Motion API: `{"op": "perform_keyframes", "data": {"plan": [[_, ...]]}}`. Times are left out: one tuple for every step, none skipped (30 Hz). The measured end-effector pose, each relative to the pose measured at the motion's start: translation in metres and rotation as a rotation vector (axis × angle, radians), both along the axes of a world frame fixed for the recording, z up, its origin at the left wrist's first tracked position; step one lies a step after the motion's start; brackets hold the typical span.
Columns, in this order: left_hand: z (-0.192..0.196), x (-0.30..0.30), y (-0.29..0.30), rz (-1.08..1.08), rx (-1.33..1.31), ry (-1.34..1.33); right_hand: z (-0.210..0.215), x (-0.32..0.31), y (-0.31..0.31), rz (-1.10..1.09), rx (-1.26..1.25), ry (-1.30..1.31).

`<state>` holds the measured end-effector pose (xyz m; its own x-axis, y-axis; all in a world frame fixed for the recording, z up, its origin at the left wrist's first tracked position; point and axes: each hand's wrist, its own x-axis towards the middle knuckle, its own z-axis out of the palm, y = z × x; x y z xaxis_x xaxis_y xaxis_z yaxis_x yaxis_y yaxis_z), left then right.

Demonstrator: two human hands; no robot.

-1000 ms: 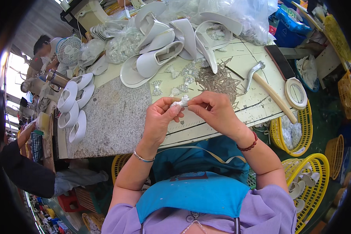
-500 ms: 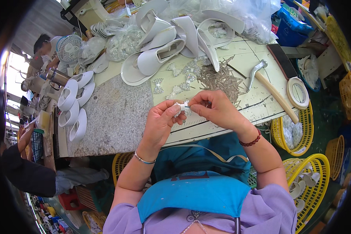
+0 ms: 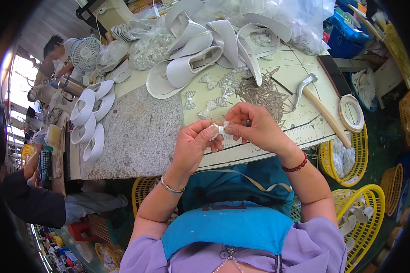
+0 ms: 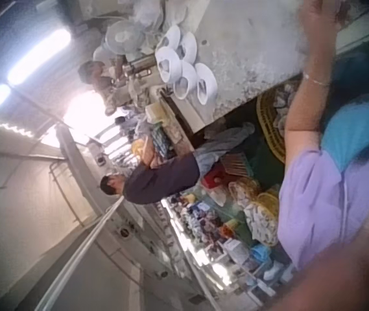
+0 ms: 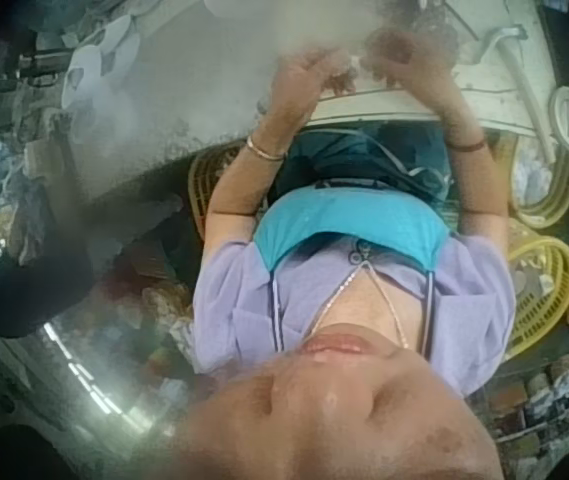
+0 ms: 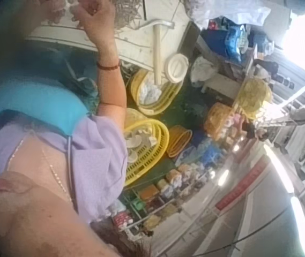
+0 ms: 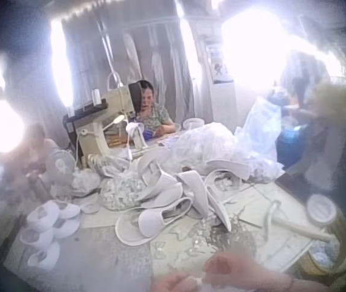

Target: The person assembles shoe components, inserting linings into shoe uppers and tapping them with a hammer, and assembling small bows by hand.

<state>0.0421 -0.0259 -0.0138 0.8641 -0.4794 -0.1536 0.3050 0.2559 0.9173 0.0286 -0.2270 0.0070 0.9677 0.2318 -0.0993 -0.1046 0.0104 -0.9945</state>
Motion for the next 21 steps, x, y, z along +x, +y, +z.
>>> {"op": "perform_keyframes", "data": {"plan": [[0.001, 0.000, 0.000, -0.022, -0.083, 0.098, -0.003, 0.001, 0.000, 0.005, 0.000, -0.002], [0.001, -0.001, -0.001, -0.023, -0.086, 0.097, -0.006, 0.002, -0.001, 0.027, 0.101, 0.011], [0.002, -0.003, -0.002, -0.035, -0.131, 0.128, -0.008, 0.002, -0.002, 0.048, 0.202, 0.023], [0.002, -0.003, -0.004, -0.048, -0.177, 0.159, -0.009, 0.002, -0.003, 0.046, 0.199, 0.023], [-0.001, -0.004, -0.004, -0.043, -0.177, 0.158, -0.010, 0.003, -0.003, 0.046, 0.123, 0.001], [-0.005, -0.004, -0.004, -0.017, -0.125, 0.106, -0.010, 0.003, -0.002, 0.045, 0.047, -0.021], [-0.008, -0.005, -0.005, 0.010, -0.073, 0.055, -0.009, 0.002, 0.000, 0.048, 0.047, -0.022], [-0.008, -0.005, -0.007, 0.011, -0.073, 0.054, -0.005, -0.001, 0.002, 0.010, -0.006, -0.040], [-0.007, -0.006, -0.008, 0.045, -0.044, -0.017, -0.001, -0.004, 0.005, -0.028, -0.059, -0.057], [-0.008, -0.006, -0.009, 0.078, -0.014, -0.087, 0.004, -0.005, 0.007, -0.028, -0.058, -0.058], [-0.008, -0.007, -0.010, 0.076, -0.016, -0.087, 0.009, -0.006, 0.008, -0.044, -0.095, -0.122], [-0.008, -0.007, -0.011, 0.084, -0.012, -0.122, 0.011, -0.007, 0.009, -0.060, -0.132, -0.187], [-0.009, -0.007, -0.012, 0.091, -0.008, -0.156, 0.011, -0.007, 0.009, -0.063, -0.134, -0.186], [-0.008, -0.007, -0.013, 0.089, -0.009, -0.156, 0.009, -0.007, 0.009, -0.076, -0.159, -0.208], [-0.006, -0.008, -0.016, 0.101, 0.019, -0.188, 0.008, -0.007, 0.009, -0.090, -0.185, -0.229], [-0.005, -0.008, -0.018, 0.113, 0.048, -0.221, 0.007, -0.006, 0.008, -0.093, -0.187, -0.227], [-0.007, -0.008, -0.019, 0.113, 0.048, -0.219, 0.006, -0.006, 0.009, -0.115, -0.238, -0.295], [-0.009, -0.007, -0.021, 0.132, 0.075, -0.266, 0.005, -0.006, 0.009, -0.137, -0.288, -0.362], [-0.010, -0.006, -0.022, 0.153, 0.102, -0.314, 0.005, -0.005, 0.011, -0.135, -0.288, -0.361], [-0.009, -0.008, -0.019, 0.167, 0.109, -0.321, 0.008, -0.005, 0.017, -0.140, -0.314, -0.382], [-0.007, -0.010, -0.017, 0.237, 0.287, -0.539, 0.011, -0.005, 0.023, -0.142, -0.338, -0.404]]}}
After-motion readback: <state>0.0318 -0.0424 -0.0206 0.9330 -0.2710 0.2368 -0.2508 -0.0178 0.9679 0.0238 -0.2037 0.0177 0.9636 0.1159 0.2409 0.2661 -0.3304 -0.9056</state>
